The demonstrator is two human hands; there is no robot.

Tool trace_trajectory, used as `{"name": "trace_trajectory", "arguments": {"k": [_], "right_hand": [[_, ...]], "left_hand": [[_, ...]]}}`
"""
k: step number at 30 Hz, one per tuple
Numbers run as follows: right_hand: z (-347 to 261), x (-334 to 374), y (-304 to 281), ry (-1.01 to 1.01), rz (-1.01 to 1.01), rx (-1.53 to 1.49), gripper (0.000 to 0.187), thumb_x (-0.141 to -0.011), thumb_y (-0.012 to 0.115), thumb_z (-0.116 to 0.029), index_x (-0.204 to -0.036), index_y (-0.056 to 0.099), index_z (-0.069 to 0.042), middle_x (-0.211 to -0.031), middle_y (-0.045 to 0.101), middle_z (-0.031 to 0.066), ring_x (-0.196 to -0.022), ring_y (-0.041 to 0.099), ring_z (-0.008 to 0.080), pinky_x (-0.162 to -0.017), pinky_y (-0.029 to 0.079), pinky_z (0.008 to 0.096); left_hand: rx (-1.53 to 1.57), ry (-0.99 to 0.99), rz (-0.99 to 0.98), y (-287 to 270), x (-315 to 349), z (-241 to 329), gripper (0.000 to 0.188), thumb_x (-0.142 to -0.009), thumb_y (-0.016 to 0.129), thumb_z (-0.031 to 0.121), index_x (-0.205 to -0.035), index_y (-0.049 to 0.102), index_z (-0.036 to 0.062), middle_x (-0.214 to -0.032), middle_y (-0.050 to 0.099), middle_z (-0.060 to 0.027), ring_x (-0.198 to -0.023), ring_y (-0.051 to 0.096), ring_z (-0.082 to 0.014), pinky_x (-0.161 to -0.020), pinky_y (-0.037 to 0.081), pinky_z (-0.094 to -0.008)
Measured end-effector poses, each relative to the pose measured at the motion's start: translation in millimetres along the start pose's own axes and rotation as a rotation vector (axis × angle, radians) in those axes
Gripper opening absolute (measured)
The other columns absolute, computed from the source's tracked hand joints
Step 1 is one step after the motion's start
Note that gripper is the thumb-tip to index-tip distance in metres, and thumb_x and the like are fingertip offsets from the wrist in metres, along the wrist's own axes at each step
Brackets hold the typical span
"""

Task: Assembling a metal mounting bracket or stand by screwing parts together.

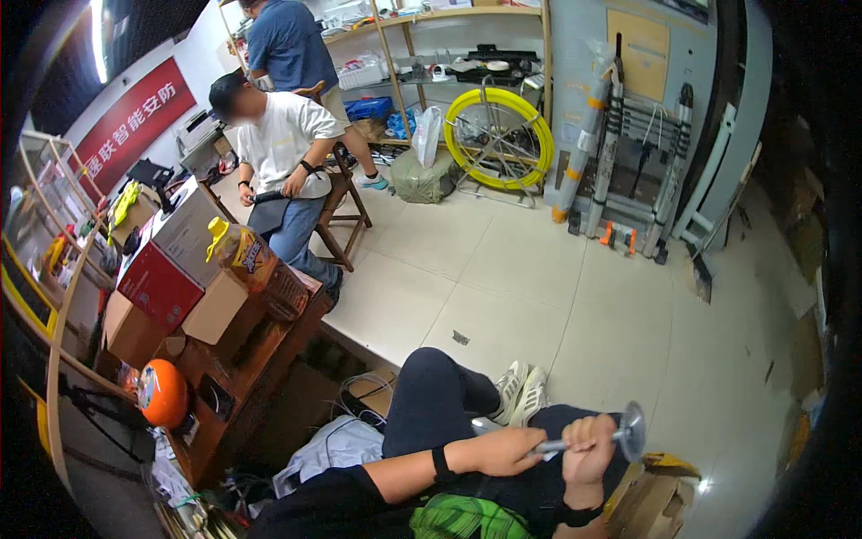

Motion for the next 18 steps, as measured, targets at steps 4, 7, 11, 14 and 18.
{"name": "trace_trajectory", "arguments": {"k": [4, 7, 11, 14, 18], "right_hand": [[4.5, 0.7, 27.6, -0.005, -0.242, 0.252, 0.032, -0.097, 0.049, -0.027, -0.074, 0.04, -0.008, -0.067, 0.045, 0.0071, -0.063, 0.044, 0.0181, -0.063, 0.04, 0.032], [4.6, -0.6, 27.5, -0.049, -0.171, 0.499, 0.031, -0.098, 0.047, -0.027, -0.076, 0.039, -0.007, -0.069, 0.046, 0.008, -0.064, 0.045, 0.0184, -0.066, 0.04, 0.0321], [-14.1, 0.7, 3.6, -0.15, -0.041, 0.806, 0.031, -0.098, 0.048, -0.029, -0.077, 0.041, -0.006, -0.072, 0.049, 0.0081, -0.068, 0.047, 0.0152, -0.069, 0.04, 0.0293], [-7.8, 3.6, -17.7, -0.078, 0.028, 0.73, 0.031, -0.096, 0.051, -0.028, -0.075, 0.042, -0.006, -0.072, 0.048, 0.0069, -0.068, 0.045, 0.0145, -0.067, 0.039, 0.0293], [-0.3, 1.0, 11.3, -0.057, -0.107, 0.06, 0.031, -0.097, 0.047, -0.027, -0.071, 0.041, -0.012, -0.064, 0.045, 0.0038, -0.058, 0.04, 0.0151, -0.058, 0.036, 0.027]], "left_hand": [[0.18, 0.03, 0.036, 9.0, 13.2, -5.6, 0.022, -0.083, 0.053, 0.017, -0.097, 0.047, 0.0008, -0.088, 0.056, -0.022, -0.085, 0.056, -0.0419, -0.073, 0.044, -0.0463], [0.177, 0.006, 0.146, 2.0, 14.7, 2.0, 0.024, -0.085, 0.055, 0.022, -0.097, 0.047, 0.0024, -0.082, 0.057, -0.0202, -0.078, 0.057, -0.0406, -0.067, 0.044, -0.0458], [0.091, -0.043, 0.278, -4.1, 3.9, 24.2, 0.028, -0.091, 0.055, 0.034, -0.094, 0.05, 0.0071, -0.06, 0.055, -0.0155, -0.057, 0.056, -0.0381, -0.052, 0.043, -0.0443], [0.074, -0.021, 0.258, 2.6, 1.4, 18.9, 0.025, -0.094, 0.051, 0.029, -0.086, 0.053, 0.0053, -0.061, 0.056, -0.0174, -0.057, 0.057, -0.0383, -0.054, 0.044, -0.0462], [0.259, -0.014, 0.152, 0.0, 12.5, 22.1, 0.029, -0.098, 0.045, 0.025, -0.079, 0.053, 0.0039, -0.061, 0.055, -0.0169, -0.054, 0.056, -0.0361, -0.052, 0.043, -0.0417]]}}
Point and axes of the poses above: each hand's wrist, its own x-axis away from the middle knuckle, its own y-axis out of the palm, z = x × y, the point moved 4 cm from there along -x, towards the middle knuckle
